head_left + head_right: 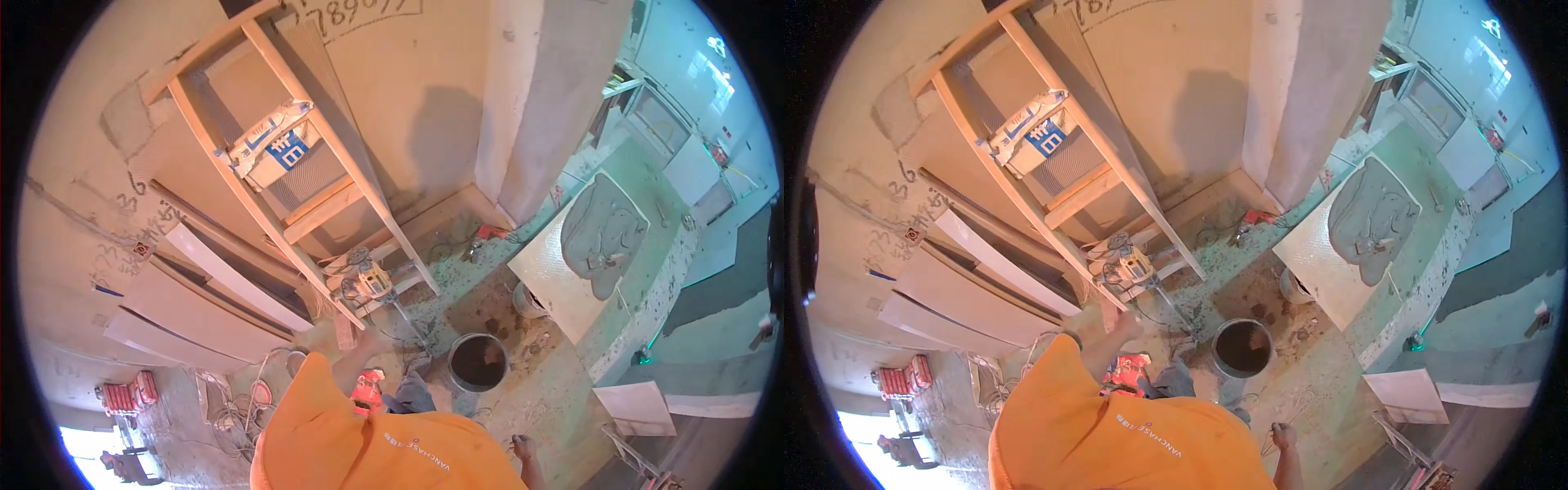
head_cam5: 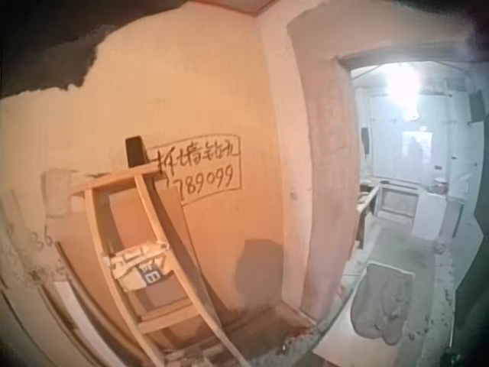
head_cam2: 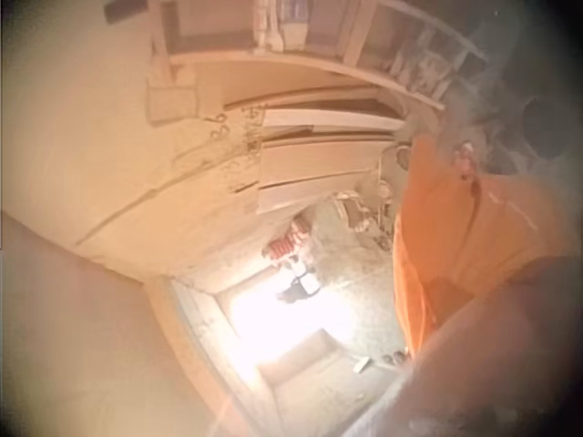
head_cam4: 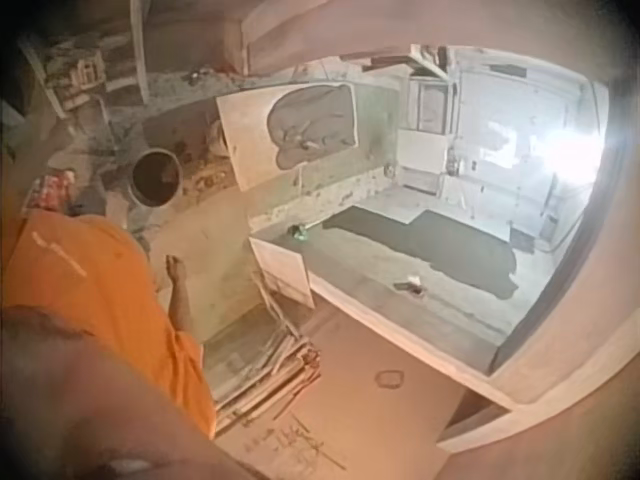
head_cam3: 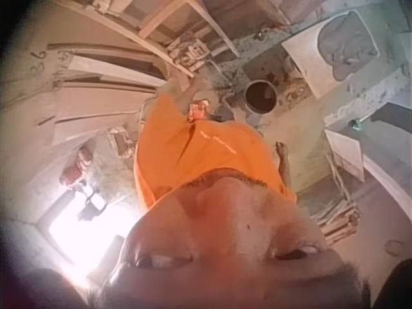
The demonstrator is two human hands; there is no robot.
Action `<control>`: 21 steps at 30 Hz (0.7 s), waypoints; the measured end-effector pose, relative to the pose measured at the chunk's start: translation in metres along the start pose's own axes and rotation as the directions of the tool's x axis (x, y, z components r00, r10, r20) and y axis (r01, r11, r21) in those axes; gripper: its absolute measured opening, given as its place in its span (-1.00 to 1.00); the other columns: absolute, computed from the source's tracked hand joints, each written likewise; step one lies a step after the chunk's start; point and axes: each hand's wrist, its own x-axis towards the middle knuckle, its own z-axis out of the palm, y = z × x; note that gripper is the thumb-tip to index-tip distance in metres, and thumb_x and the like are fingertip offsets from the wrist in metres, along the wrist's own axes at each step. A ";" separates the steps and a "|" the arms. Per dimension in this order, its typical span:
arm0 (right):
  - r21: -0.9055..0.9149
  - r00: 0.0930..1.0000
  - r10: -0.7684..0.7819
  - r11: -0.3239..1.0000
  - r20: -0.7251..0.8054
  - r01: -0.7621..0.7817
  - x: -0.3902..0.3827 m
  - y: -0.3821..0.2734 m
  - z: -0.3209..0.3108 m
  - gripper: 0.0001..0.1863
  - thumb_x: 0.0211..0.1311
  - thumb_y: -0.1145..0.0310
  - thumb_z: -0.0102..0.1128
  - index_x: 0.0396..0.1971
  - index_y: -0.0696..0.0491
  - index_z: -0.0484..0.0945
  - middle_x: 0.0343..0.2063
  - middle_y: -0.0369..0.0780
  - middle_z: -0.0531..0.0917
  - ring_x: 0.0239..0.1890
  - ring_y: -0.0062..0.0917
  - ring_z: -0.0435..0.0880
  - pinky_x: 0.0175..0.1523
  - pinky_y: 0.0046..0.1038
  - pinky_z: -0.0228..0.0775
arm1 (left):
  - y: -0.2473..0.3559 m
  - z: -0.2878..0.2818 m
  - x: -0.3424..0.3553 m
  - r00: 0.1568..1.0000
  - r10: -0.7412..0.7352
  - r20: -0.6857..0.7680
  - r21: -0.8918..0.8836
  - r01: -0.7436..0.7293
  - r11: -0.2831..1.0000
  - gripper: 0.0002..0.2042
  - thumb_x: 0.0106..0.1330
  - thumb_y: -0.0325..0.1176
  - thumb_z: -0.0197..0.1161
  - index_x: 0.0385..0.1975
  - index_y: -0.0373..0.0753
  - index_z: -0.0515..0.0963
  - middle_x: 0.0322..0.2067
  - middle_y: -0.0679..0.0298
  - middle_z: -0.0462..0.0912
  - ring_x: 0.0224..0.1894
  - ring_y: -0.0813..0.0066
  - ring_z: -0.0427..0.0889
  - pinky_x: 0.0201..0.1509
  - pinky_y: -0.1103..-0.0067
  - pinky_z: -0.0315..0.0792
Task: Applying plaster to a board and mixing more plaster in a bucket using an electric mixer.
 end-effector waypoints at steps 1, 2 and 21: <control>0.021 1.000 0.005 1.000 -0.023 -0.005 0.010 0.023 -0.002 -0.52 0.36 -0.03 0.09 -0.24 0.11 0.74 -0.39 -0.07 0.76 -0.29 -0.23 0.76 -0.15 -0.21 0.54 | 0.021 0.004 -0.017 0.977 0.202 -0.066 0.075 -0.197 0.977 -0.67 0.14 -0.29 0.28 -0.11 -0.26 0.65 -0.12 -0.09 0.68 0.01 -0.02 0.65 0.12 0.21 0.52; 0.034 0.999 0.014 0.999 -0.042 -0.013 0.021 0.044 -0.007 -0.50 0.37 -0.05 0.06 -0.28 0.11 0.74 -0.41 -0.08 0.76 -0.28 -0.22 0.75 -0.15 -0.19 0.53 | 0.036 0.015 -0.035 0.912 0.394 -0.112 0.153 -0.376 0.914 -0.72 0.13 -0.29 0.27 -0.19 -0.28 0.67 -0.17 -0.07 0.71 -0.06 0.01 0.69 0.05 0.21 0.55; -0.422 0.991 -0.133 0.898 0.014 0.126 -0.008 0.246 -0.111 -0.71 0.23 0.17 0.16 -0.21 -0.01 0.74 -0.27 -0.13 0.78 -0.20 -0.24 0.76 -0.11 -0.12 0.58 | 0.123 0.096 -0.131 0.920 0.242 0.308 0.323 -0.340 0.883 -0.31 0.08 0.06 0.44 0.18 -0.24 0.56 0.04 -0.02 0.68 0.07 0.11 0.69 0.18 0.34 0.54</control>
